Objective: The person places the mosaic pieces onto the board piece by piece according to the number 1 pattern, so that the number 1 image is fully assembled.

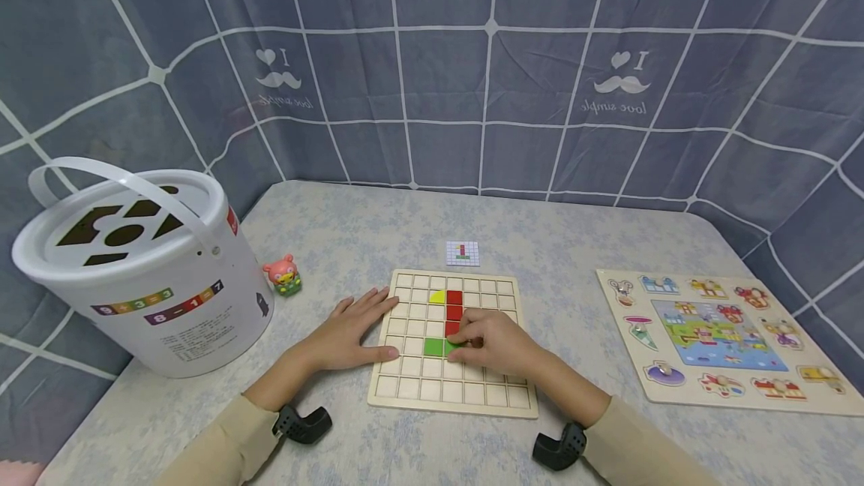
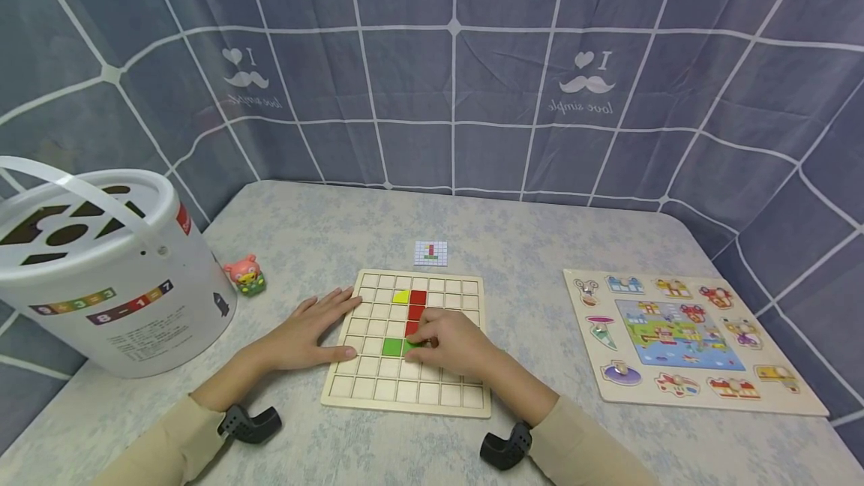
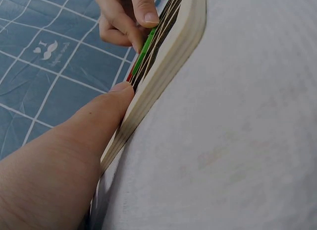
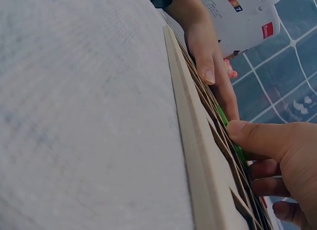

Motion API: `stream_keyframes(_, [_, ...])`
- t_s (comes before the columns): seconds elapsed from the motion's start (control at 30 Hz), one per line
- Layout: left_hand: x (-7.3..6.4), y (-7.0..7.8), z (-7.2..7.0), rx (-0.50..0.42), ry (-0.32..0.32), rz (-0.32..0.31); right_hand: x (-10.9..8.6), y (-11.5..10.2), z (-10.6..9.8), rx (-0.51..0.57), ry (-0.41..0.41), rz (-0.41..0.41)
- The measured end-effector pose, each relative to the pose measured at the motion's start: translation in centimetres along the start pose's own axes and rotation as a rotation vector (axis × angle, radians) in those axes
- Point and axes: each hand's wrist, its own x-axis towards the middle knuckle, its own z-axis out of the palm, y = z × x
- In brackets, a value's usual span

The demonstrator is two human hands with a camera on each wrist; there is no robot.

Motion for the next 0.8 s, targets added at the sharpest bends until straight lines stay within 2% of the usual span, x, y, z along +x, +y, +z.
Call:
stream_keyframes(0.37, [0.12,-0.01,0.03,0.001,-0.006,-0.015,0.03,0.02,0.08,0.019,0.015,0.016])
stream_keyframes(0.8, [0.16,0.04,0.05,0.002,-0.004,-0.007,-0.02,0.07,-0.32,0.019,-0.020,0.066])
